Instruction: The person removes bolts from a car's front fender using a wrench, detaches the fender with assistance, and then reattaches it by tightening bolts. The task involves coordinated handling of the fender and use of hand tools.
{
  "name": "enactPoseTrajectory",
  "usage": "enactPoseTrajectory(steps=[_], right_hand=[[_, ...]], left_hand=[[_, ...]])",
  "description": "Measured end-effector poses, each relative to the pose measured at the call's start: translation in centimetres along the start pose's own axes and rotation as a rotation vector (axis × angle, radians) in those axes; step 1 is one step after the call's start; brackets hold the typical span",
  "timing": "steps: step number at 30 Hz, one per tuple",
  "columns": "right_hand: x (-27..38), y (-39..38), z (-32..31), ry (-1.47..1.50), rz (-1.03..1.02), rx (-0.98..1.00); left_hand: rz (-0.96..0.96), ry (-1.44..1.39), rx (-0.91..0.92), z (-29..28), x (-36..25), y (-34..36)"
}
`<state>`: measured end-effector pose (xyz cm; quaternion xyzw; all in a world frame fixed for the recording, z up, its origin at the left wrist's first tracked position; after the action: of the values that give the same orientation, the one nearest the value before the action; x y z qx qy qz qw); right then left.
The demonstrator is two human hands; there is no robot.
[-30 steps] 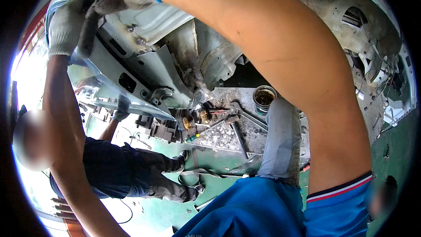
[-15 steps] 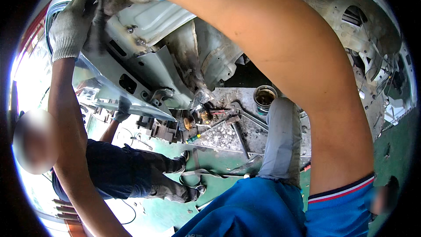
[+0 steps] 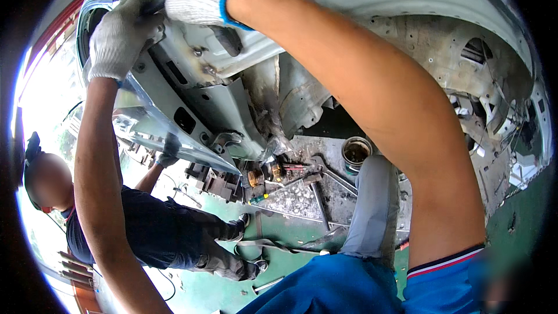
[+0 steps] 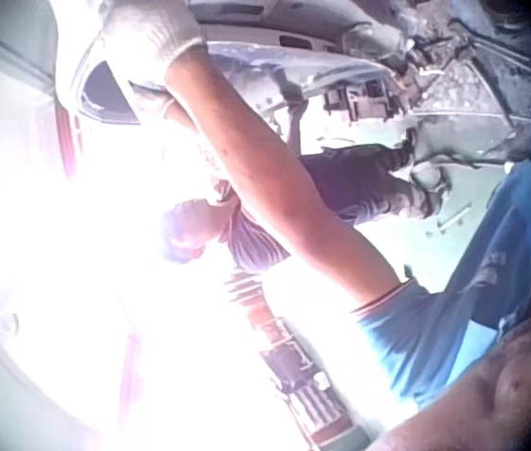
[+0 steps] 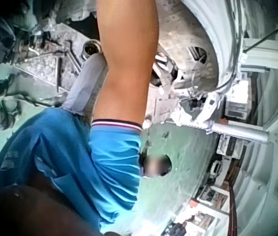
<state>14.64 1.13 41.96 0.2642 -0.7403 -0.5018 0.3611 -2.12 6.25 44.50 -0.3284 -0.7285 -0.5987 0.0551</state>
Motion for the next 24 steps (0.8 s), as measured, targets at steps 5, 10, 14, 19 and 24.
enactPoseTrajectory(steps=[5, 10, 14, 19, 24], right_hand=[[-1.5, -0.9, 1.6, 0.826, 0.643, 0.163], [-0.1, -0.9, 0.5, 0.498, 0.656, 0.114], [1.4, -1.3, -0.7, 0.295, 0.325, 0.131], [0.2, -1.8, 0.8, 0.659, 0.707, 0.151], [0.4, -1.5, 0.5, 0.547, 0.684, 0.102]], left_hand=[[0.121, -0.004, 0.164, -0.5, -0.1, 1.8], [0.047, 0.150, -0.075, -0.7, -1.0, 0.5], [0.000, -0.119, 0.191, -0.8, 0.1, 0.9], [0.129, 0.108, 0.136, -0.4, 0.6, 1.4], [0.023, 0.052, 0.041, -1.1, -1.0, 0.7]])
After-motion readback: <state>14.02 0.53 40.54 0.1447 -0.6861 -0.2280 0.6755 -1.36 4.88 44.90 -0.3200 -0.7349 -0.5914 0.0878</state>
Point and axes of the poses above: each hand's wrist, its own y-axis towards the middle knuckle, its own z-axis out of the palm, x = y × z, the point moved 5 cm from there along y, towards the middle knuckle, and after that the axes turned 15 degrees about -x, right-handed, at the moved point
